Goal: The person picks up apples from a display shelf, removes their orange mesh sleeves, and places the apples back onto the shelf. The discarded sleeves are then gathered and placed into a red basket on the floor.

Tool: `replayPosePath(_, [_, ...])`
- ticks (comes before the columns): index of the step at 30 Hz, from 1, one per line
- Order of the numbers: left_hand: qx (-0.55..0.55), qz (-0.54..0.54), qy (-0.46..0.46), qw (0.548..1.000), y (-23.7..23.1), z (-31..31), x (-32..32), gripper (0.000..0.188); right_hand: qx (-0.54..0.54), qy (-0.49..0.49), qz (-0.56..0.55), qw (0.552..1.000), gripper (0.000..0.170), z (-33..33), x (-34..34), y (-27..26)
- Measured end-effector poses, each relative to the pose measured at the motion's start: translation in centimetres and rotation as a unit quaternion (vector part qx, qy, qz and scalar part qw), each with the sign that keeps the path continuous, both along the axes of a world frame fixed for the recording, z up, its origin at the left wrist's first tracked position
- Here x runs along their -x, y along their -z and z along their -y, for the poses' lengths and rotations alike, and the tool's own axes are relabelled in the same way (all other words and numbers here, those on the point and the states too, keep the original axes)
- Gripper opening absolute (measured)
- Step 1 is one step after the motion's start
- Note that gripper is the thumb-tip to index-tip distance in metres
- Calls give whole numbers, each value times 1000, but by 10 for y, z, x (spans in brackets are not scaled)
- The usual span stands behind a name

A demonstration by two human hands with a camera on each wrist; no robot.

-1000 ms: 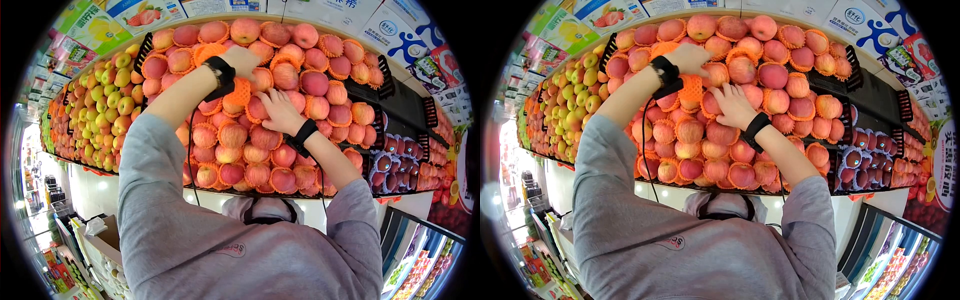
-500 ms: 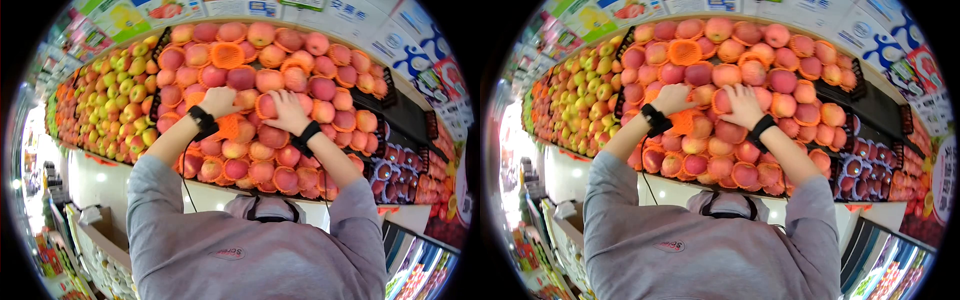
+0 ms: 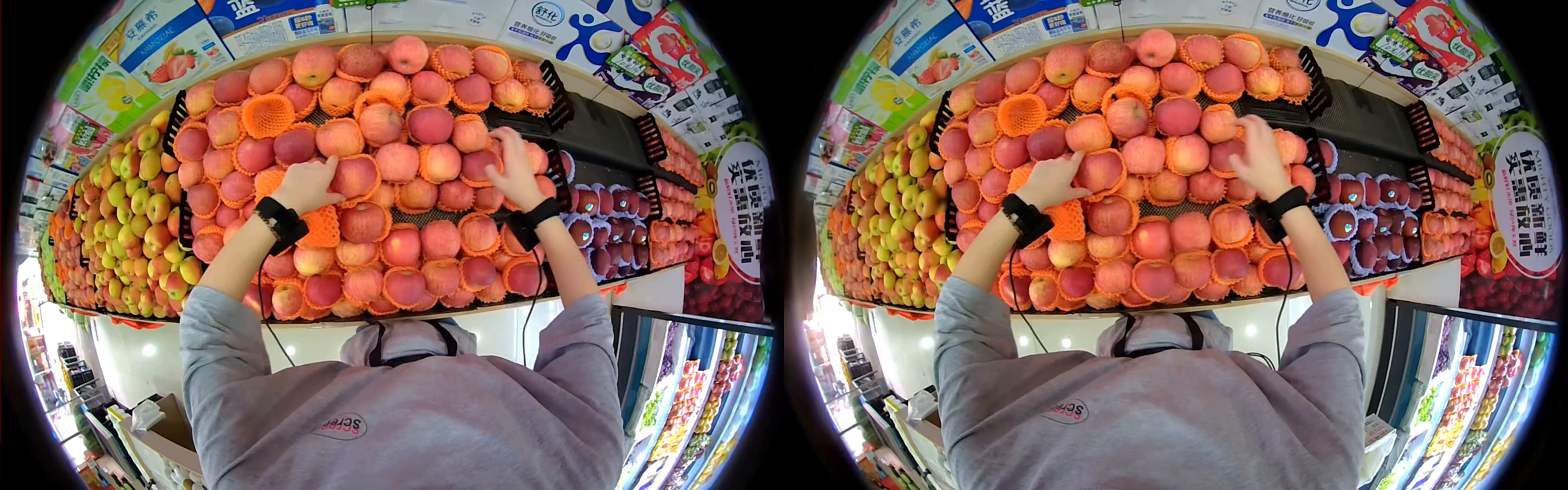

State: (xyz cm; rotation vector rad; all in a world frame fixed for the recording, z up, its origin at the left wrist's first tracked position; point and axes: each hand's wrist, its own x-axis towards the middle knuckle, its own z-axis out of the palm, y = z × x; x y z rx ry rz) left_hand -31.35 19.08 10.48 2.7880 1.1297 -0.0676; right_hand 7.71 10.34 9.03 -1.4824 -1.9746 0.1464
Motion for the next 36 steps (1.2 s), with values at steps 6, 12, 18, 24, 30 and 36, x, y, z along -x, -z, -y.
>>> replayPosePath(6, [-2, 5, -65, 998, 1, 11, -2, 64, 80, -10, 96, 992, 70, -7, -96, 4])
replayPosePath(12, [34, -36, -139, 989, -29, 27, -24, 56, 164, -58, 100, 980, 75, -7, -122, 25])
replayPosePath(18, [-46, 49, -138, 988, -54, 54, -87, 34, 106, -77, 99, 986, 74, -11, -128, 32])
replayPosePath(24, [10, 85, -79, 993, -7, 75, -216, 52, 112, -73, 103, 986, 74, -14, -126, 32])
replayPosePath(30, [-44, 62, -107, 991, 35, 63, -263, 68, 103, -32, 165, 980, 72, -9, -120, 29])
replayPosePath(36, [-119, 46, -138, 982, 51, 70, -272, 63, 90, -25, 240, 966, 76, -15, -114, 28])
